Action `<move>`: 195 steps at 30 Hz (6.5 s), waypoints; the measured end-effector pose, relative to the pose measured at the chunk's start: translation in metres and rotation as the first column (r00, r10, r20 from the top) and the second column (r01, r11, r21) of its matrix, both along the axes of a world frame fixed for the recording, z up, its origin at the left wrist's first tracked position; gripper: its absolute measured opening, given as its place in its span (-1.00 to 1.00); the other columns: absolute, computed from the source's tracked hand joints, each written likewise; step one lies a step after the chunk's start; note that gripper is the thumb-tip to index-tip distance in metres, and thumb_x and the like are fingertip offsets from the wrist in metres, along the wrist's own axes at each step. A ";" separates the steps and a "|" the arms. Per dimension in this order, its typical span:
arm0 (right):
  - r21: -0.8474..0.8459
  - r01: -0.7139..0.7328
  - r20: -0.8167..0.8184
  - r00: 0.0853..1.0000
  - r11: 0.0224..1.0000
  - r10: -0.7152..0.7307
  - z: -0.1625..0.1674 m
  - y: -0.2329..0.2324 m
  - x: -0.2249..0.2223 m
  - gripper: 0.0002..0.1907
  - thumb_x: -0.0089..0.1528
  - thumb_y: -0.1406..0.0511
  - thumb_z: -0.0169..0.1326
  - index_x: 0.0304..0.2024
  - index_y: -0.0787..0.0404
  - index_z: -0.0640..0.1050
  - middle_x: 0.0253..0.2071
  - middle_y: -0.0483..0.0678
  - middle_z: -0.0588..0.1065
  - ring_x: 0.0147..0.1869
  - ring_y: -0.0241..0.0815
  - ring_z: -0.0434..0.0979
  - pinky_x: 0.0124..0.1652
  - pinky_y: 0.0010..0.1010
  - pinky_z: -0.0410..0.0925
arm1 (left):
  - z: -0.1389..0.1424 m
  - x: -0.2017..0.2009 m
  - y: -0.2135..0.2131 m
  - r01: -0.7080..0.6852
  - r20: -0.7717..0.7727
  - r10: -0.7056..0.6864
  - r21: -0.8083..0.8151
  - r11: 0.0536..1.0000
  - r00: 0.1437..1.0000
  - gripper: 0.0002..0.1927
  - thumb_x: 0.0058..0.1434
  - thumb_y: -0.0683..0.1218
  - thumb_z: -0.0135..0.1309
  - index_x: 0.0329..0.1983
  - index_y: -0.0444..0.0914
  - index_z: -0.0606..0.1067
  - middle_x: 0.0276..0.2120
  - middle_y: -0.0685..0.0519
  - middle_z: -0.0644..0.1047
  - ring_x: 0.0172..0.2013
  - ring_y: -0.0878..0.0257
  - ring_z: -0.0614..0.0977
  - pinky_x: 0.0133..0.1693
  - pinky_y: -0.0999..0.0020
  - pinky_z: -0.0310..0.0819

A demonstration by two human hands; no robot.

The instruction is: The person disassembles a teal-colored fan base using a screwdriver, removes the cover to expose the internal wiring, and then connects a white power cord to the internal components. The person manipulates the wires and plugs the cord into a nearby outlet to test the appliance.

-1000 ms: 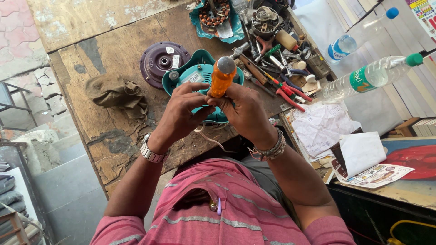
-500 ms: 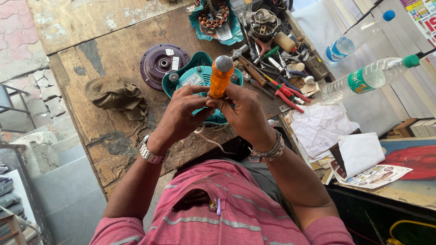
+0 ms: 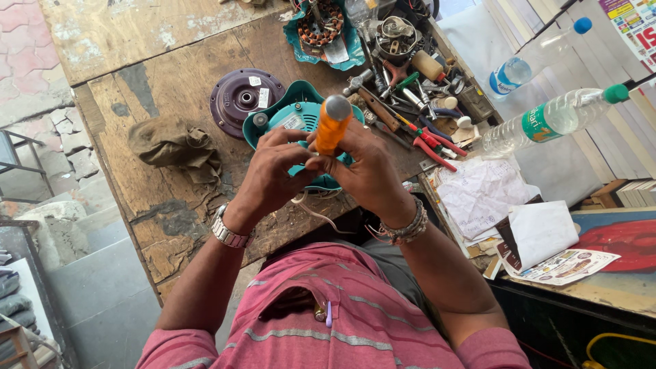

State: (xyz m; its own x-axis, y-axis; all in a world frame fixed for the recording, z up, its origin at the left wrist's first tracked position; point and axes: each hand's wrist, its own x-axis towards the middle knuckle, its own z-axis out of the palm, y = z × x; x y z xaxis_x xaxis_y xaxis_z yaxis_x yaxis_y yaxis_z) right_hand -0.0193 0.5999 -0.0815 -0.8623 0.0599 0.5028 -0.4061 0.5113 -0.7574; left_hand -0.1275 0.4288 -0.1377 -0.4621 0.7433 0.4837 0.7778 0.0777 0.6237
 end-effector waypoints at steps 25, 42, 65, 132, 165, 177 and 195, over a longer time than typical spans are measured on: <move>-0.302 -0.046 0.155 0.983 0.952 0.097 -0.031 -0.011 0.001 -0.68 0.35 0.40 0.16 0.17 0.28 0.53 -0.02 -0.10 0.64 0.02 -0.36 0.60 0.02 -0.49 0.51 | -0.002 -0.001 -0.009 0.049 0.097 -0.056 0.071 0.996 0.994 -0.77 0.19 -0.09 0.33 -0.12 -0.19 0.59 -0.02 0.06 0.61 0.00 0.11 0.59 0.10 0.18 0.40; -0.139 0.058 0.026 0.998 0.989 -0.055 -0.028 -0.024 -0.001 -0.73 0.25 0.45 0.31 0.01 0.26 0.63 -0.09 -0.06 0.58 -0.02 -0.29 0.62 -0.04 -0.47 0.50 | -0.012 0.000 -0.007 0.032 0.029 -0.034 0.073 0.997 0.999 -0.75 0.14 -0.14 0.37 -0.13 -0.15 0.60 -0.06 0.07 0.59 0.05 0.10 0.54 0.21 0.08 0.28; -0.174 0.017 0.103 0.995 0.985 0.001 -0.017 -0.014 0.006 -0.76 0.33 0.41 0.19 0.05 0.27 0.57 -0.10 -0.04 0.64 -0.02 -0.27 0.68 -0.02 -0.46 0.53 | 0.012 0.019 -0.039 -0.193 -0.378 0.007 -0.456 0.869 0.926 -0.65 0.00 0.00 0.30 -0.16 -0.17 0.55 -0.12 0.03 0.54 0.26 0.07 0.42 0.38 -0.40 -0.19; -0.034 0.126 0.059 0.991 0.991 -0.124 -0.087 0.052 -0.107 -0.82 0.37 0.34 0.17 0.01 0.20 0.64 -0.21 -0.07 0.61 -0.28 -0.25 0.56 -0.28 -0.46 0.41 | -0.035 0.025 -0.001 0.057 -0.192 -0.115 -0.285 0.957 0.975 -0.62 -0.09 -0.18 0.19 -0.15 -0.30 0.48 0.11 -0.12 0.49 0.27 -0.02 0.42 0.23 0.00 0.24; -0.125 0.210 0.027 0.978 0.970 -0.208 -0.080 0.045 -0.089 -0.86 0.31 0.39 0.24 -0.08 0.23 0.62 -0.20 -0.10 0.64 -0.16 -0.34 0.64 -0.15 -0.47 0.53 | -0.053 -0.035 0.019 -0.234 -0.279 0.228 0.011 0.972 0.933 -0.74 0.22 -0.08 0.24 -0.04 -0.22 0.59 -0.03 -0.05 0.63 0.16 -0.01 0.55 0.15 0.04 0.37; -0.950 0.159 0.044 0.920 0.268 -0.389 -0.148 0.123 0.026 -0.84 0.25 0.44 0.16 -0.12 0.25 0.52 -0.11 0.04 0.60 -0.07 -0.07 0.69 -0.04 -0.30 0.59 | -0.071 -0.071 0.056 -0.226 -0.076 0.223 -0.032 0.974 0.972 -0.91 0.16 -0.12 0.25 -0.32 -0.23 0.63 -0.35 -0.04 0.61 -0.29 0.01 0.63 -0.23 0.11 0.50; -0.895 0.420 0.416 0.908 0.154 -0.054 -0.259 0.135 0.048 -0.73 0.35 0.38 -0.02 0.10 0.33 0.44 0.07 0.19 0.55 0.08 0.02 0.62 0.00 -0.22 0.52 | -0.039 0.029 0.002 -0.054 -0.305 -0.049 -0.319 0.946 0.951 -0.55 -0.06 0.15 0.35 -0.22 -0.19 0.56 0.27 -0.14 0.40 0.35 -0.15 0.25 0.33 -0.24 -0.11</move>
State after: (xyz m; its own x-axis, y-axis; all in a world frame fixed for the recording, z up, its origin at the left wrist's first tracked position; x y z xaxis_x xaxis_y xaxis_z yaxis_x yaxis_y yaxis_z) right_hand 0.0284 0.7350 -0.3407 -0.7652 0.5521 -0.3311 -0.1423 -0.6467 -0.7494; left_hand -0.0988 0.4313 -0.1766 -0.3323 0.8805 0.3381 0.9253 0.2349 0.2978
